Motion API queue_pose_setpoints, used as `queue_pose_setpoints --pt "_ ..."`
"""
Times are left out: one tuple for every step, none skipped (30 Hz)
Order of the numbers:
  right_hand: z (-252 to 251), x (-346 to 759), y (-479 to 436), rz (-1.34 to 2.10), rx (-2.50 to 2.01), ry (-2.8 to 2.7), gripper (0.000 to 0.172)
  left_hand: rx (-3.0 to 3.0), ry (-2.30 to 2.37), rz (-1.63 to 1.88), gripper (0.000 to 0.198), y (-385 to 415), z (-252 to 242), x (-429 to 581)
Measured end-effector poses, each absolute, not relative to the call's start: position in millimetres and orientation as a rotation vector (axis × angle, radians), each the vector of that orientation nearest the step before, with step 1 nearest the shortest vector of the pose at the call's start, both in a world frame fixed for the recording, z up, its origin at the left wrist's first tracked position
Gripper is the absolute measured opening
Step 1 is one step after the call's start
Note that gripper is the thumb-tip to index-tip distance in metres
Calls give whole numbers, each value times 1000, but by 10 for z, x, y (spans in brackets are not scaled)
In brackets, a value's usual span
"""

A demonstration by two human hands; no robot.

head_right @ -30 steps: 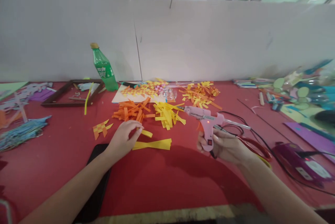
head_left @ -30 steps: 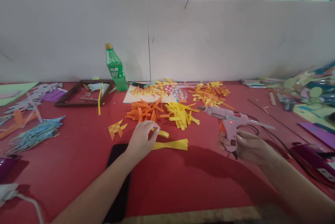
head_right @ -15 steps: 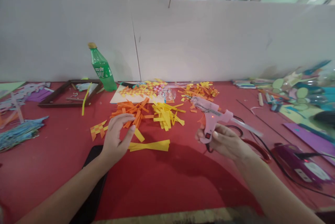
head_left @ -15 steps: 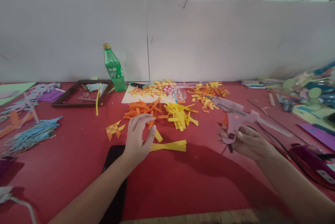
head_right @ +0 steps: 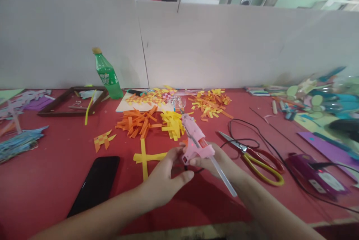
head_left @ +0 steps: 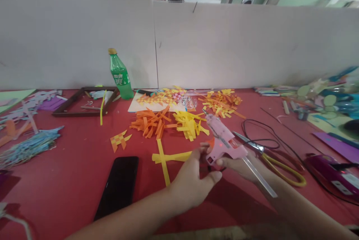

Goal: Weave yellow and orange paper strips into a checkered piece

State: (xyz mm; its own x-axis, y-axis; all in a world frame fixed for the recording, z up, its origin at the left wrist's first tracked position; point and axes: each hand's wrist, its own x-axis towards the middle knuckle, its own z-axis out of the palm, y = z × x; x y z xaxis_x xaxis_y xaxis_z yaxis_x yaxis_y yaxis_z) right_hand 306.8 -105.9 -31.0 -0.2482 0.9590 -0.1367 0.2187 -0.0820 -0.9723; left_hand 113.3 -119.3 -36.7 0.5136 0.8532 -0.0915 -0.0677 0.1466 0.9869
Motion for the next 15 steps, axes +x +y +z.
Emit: queue_pose_setpoints --pt "-310 3040 -1060 1388 -1306 -1484 33 1169 762 814 61 -1172 -404 1178" --pt "-315 3019 -1057 1393 -1281 -1457 34 1122 728 842 59 -1149 -435 1209" --pt "-325 3005 -1053 1405 -1244 -1432 35 1059 704 856 60 -1126 -460 1226" --pt "-338 2998 -1050 1432 -1200 -1413 38 1004 695 862 61 -1103 -480 1230" --pt "-352 2999 -1050 1471 -1153 -1401 42 962 686 855 63 -1082 -495 1224" --pt "-365 3009 -1051 1512 -1110 -1400 46 940 680 848 64 -1064 -506 1210" --pt "-375 3030 -1051 1538 -1081 -1421 49 927 675 839 65 -1050 -514 1193" --pt "-378 3064 -1046 1531 -1082 -1490 50 923 670 830 65 -1040 -521 1175" --pt "-371 3111 -1028 1487 -1109 -1596 50 922 667 825 64 -1034 -526 1159" --pt "-356 3173 -992 1408 -1149 -1712 48 917 665 819 63 -1032 -531 1147" --pt "-331 3248 -931 1290 -1209 -1839 45 911 666 815 62 -1033 -535 1140" --pt "-299 3336 -840 1194 -1261 -1912 40 905 670 813 61 -1036 -539 1135" --pt "-262 3435 -719 1127 -1306 -1935 36 898 676 813 60 -1040 -543 1134" --pt "-226 3541 -570 1036 -1376 -1947 31 893 685 815 60 -1043 -546 1134" --pt "-192 3653 -399 910 -1466 -1947 26 888 697 821 60 -1044 -548 1134"
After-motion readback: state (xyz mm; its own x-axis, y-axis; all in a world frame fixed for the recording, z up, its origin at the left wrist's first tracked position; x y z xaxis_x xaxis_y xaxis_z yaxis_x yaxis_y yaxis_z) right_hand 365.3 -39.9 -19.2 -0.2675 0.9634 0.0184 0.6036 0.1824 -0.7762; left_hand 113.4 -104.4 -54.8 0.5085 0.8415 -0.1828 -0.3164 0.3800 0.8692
